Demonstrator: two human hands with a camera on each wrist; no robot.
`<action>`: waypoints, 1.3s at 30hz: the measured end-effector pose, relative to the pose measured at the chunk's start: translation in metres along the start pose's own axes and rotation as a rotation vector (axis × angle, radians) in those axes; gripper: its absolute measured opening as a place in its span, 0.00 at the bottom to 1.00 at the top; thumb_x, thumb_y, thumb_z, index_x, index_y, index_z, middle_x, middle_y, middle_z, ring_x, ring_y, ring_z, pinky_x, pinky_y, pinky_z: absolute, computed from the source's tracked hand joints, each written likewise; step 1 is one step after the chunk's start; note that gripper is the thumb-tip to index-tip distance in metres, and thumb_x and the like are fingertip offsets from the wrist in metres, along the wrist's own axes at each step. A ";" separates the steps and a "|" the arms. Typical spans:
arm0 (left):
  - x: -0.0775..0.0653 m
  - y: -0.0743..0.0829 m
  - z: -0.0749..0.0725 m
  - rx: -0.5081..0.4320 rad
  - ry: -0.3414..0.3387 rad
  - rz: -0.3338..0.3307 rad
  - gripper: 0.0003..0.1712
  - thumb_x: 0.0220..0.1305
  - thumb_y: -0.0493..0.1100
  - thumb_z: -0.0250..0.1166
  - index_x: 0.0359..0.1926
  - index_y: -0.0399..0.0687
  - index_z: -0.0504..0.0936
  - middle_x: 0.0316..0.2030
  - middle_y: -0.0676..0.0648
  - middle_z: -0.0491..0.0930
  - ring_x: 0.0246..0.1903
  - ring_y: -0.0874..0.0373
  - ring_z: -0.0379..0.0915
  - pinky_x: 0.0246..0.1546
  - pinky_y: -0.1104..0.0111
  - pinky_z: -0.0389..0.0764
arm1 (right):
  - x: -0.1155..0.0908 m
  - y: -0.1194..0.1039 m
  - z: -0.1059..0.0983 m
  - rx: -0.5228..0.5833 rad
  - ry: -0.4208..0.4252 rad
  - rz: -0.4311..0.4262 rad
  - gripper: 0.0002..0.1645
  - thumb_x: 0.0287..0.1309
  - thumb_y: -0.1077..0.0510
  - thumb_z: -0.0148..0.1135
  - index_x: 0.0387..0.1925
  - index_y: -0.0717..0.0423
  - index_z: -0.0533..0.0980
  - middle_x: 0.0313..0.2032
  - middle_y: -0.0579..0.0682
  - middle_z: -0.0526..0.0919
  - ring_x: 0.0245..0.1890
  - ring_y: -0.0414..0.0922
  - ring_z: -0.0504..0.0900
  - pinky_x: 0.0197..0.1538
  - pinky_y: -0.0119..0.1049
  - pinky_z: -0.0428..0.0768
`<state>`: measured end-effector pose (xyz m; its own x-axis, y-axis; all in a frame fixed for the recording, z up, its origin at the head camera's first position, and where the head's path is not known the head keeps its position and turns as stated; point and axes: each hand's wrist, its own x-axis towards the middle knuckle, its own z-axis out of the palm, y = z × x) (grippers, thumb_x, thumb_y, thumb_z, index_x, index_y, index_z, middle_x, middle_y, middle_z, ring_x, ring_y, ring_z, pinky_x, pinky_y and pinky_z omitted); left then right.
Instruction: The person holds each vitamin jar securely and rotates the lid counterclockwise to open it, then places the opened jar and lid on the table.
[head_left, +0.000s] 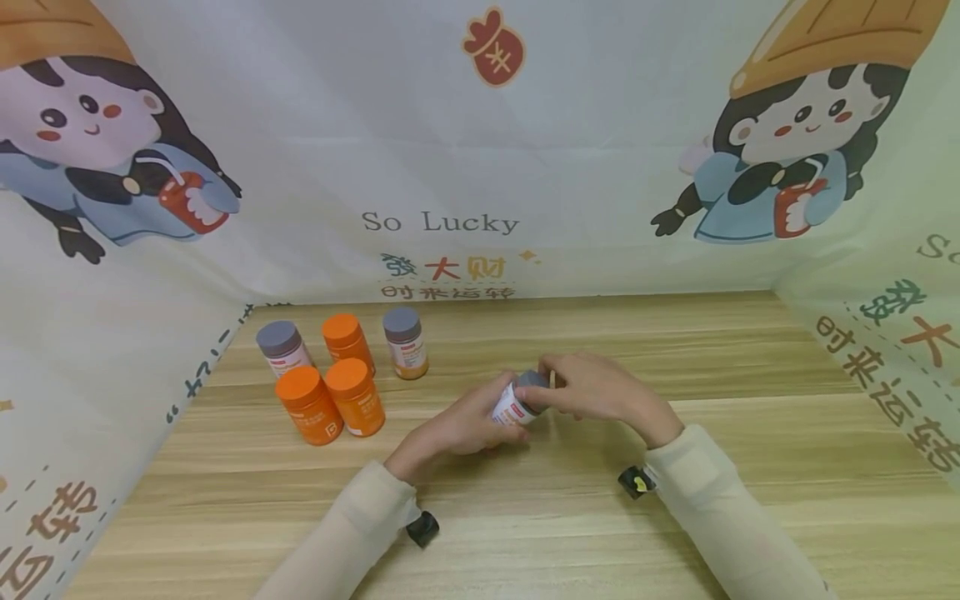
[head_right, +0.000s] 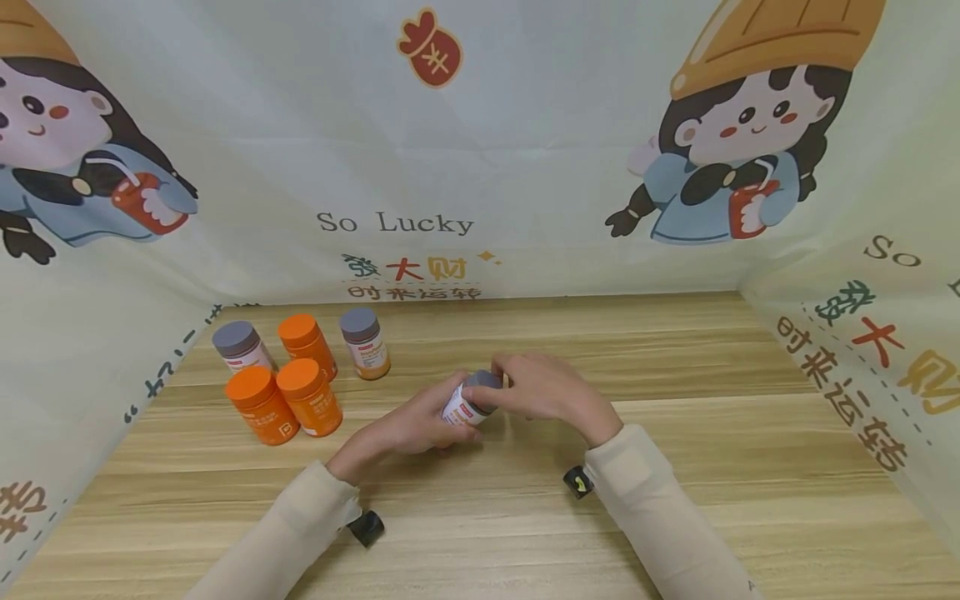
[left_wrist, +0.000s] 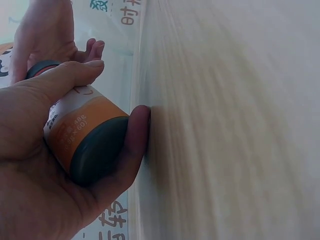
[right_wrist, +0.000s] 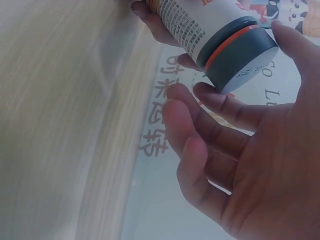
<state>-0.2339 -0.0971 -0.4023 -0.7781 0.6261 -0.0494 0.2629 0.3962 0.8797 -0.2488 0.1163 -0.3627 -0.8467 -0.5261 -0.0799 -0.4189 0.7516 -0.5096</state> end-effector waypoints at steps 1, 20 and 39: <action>0.000 0.000 0.000 0.006 0.003 0.004 0.29 0.58 0.37 0.68 0.58 0.52 0.66 0.35 0.44 0.76 0.21 0.57 0.71 0.18 0.64 0.77 | 0.000 0.000 0.000 -0.006 0.002 -0.003 0.31 0.53 0.22 0.52 0.36 0.43 0.74 0.20 0.45 0.80 0.16 0.41 0.78 0.20 0.37 0.74; 0.003 -0.004 0.001 0.031 0.015 -0.006 0.29 0.58 0.40 0.69 0.57 0.54 0.66 0.37 0.45 0.76 0.24 0.57 0.72 0.19 0.62 0.79 | -0.003 -0.003 -0.006 0.002 -0.007 0.018 0.31 0.51 0.23 0.55 0.38 0.43 0.74 0.21 0.45 0.80 0.19 0.47 0.81 0.22 0.37 0.74; 0.002 -0.006 0.001 0.007 0.007 0.002 0.29 0.58 0.39 0.69 0.57 0.55 0.65 0.36 0.44 0.75 0.22 0.57 0.71 0.18 0.66 0.77 | -0.005 -0.003 -0.008 -0.015 -0.002 0.007 0.30 0.52 0.25 0.57 0.40 0.42 0.75 0.20 0.43 0.79 0.17 0.41 0.77 0.21 0.36 0.74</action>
<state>-0.2359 -0.0977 -0.4086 -0.7817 0.6221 -0.0438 0.2687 0.3994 0.8765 -0.2461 0.1195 -0.3535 -0.8489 -0.5215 -0.0856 -0.4178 0.7614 -0.4958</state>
